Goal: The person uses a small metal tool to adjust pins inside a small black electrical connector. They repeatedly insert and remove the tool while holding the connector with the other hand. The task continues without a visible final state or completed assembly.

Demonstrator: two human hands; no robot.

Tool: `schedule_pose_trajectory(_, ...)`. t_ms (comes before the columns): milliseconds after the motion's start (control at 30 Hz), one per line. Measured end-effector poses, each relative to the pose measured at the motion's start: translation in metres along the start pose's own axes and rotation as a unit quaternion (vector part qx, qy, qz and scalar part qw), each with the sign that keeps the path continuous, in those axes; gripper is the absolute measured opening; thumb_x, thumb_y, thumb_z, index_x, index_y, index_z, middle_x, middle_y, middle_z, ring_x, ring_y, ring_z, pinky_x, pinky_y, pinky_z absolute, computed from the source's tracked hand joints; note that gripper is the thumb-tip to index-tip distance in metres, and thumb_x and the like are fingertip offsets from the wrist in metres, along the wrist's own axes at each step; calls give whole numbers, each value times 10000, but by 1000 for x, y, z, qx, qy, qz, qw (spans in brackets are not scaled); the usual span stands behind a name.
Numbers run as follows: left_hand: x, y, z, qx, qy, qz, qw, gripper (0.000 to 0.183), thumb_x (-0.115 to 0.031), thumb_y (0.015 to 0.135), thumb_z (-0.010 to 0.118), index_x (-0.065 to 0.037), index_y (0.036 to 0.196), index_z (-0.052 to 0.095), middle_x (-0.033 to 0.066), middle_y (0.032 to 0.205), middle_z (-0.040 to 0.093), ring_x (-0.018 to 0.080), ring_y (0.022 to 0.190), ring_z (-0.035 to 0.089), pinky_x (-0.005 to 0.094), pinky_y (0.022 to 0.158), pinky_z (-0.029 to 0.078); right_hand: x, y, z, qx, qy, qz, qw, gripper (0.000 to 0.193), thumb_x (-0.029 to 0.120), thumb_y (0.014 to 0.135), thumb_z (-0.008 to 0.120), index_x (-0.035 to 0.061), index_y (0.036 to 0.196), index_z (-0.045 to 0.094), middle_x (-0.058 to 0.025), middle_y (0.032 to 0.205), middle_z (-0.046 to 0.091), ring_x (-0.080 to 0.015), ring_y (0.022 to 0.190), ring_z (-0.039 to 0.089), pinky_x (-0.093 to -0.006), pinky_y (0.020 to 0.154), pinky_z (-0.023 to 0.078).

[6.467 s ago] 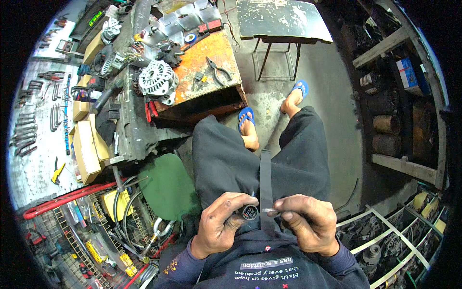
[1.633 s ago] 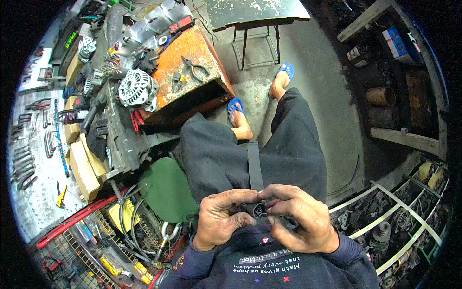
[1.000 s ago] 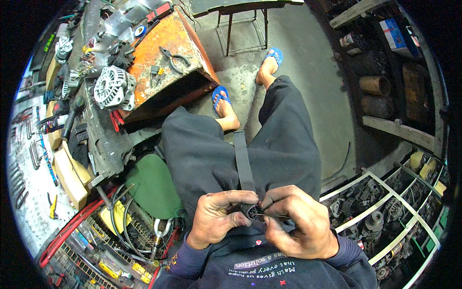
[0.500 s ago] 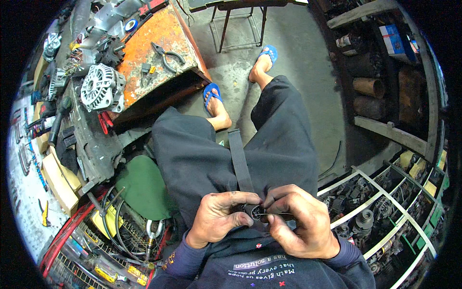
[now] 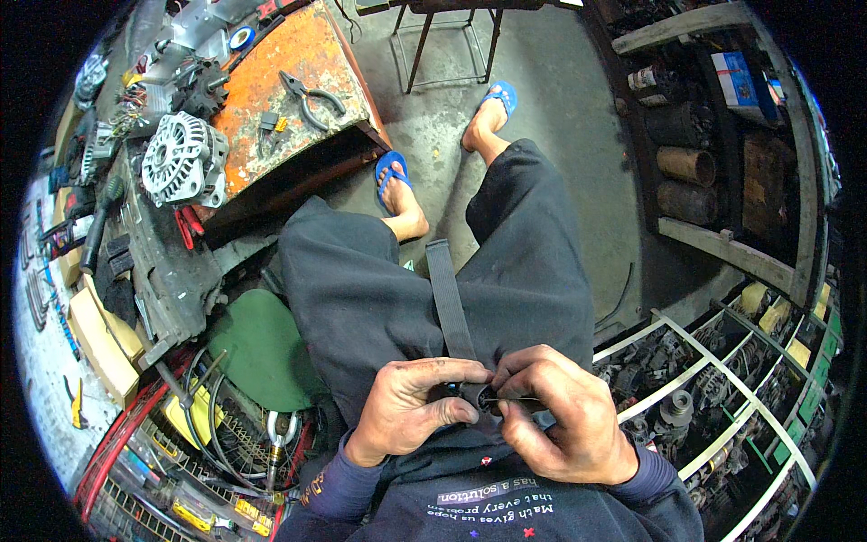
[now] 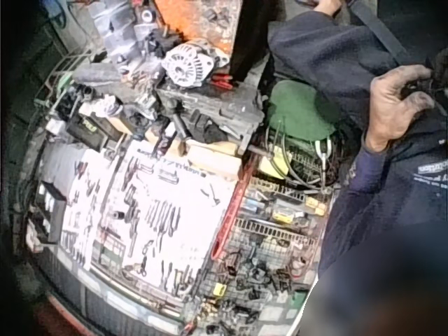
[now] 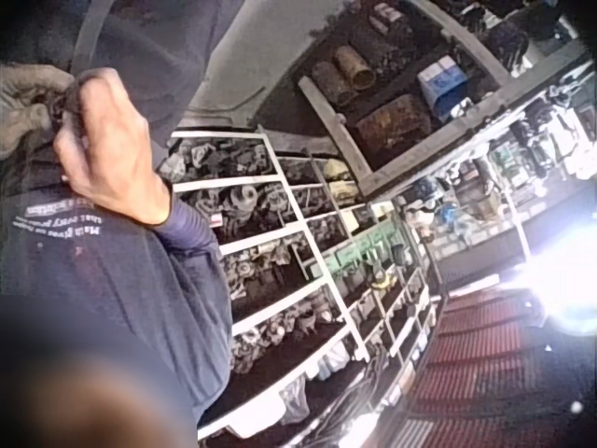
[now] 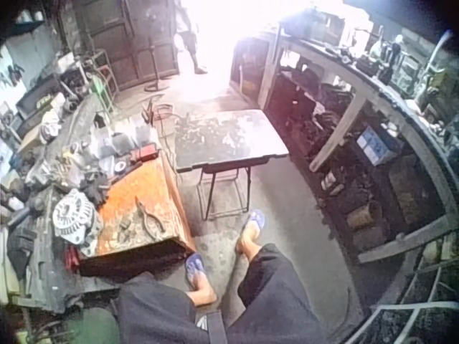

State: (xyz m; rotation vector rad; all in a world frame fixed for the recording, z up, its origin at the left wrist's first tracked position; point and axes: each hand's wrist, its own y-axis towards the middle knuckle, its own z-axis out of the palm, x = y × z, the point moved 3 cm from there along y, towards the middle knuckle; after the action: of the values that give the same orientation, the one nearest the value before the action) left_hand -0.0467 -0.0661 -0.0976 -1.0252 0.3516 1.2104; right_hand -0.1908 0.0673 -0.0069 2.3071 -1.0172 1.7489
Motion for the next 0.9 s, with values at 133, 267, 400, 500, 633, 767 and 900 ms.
schedule_pose_trajectory(133,0,0,0,-1,36,27,999,394,-87,875,837,20,1239,733,139,1201,764,187,1081,728,307,939,580,1,2,0,22,-20,3,1000,192,-57,756,703,-33,927,620,-184,1001,682,-323,892,726,-385,766,589)
schedule_pose_trajectory(267,3,-3,1,-12,28,23,999,393,-79,888,828,31,1250,725,135,1194,763,164,1068,719,294,933,574,2,0,2,19,-40,-8,999,228,-47,780,723,-27,979,613,-185,1027,669,-340,886,721,-388,747,592)
schedule_pose_trajectory(400,10,-7,5,-27,-28,-1,999,395,-67,904,815,59,1263,708,140,1193,758,149,1059,708,284,934,567,1,-13,10,-27,-61,-32,997,262,-21,818,745,-24,1039,605,-189,1078,652,-358,890,719,-395,716,603)
schedule_pose_trajectory(500,11,-7,7,-36,-38,8,999,394,-56,912,806,74,1268,698,148,1199,754,154,1061,707,286,941,565,-2,-20,16,-55,-66,-38,996,271,-32,811,754,-29,1037,604,-201,1086,659,-352,903,728,-389,725,607)
schedule_pose_trajectory(633,10,-8,7,-36,-43,19,998,385,-44,922,793,79,1272,692,156,1213,747,165,1086,703,293,963,559,-3,-22,19,-69,-59,-40,995,277,-41,808,756,-34,1040,604,-242,1160,678,-379,985,743,-393,797,619)
schedule_pose_trajectory(767,8,-8,8,-31,-45,16,998,401,-41,927,788,86,1290,675,160,1224,740,171,1114,694,304,980,557,-5,-23,18,-52,-26,-48,997,289,-48,802,759,-41,1044,601,-292,1276,665,-415,1121,721,-400,898,610)
schedule_pose_trajectory(900,11,-9,8,-30,-66,9,997,425,-35,928,786,94,1312,657,163,1241,730,178,1118,693,313,986,559,-7,-24,19,-48,1,-34,998,297,-62,796,766,-42,1042,599,-308,1309,657,-420,1174,704,-403,929,602)
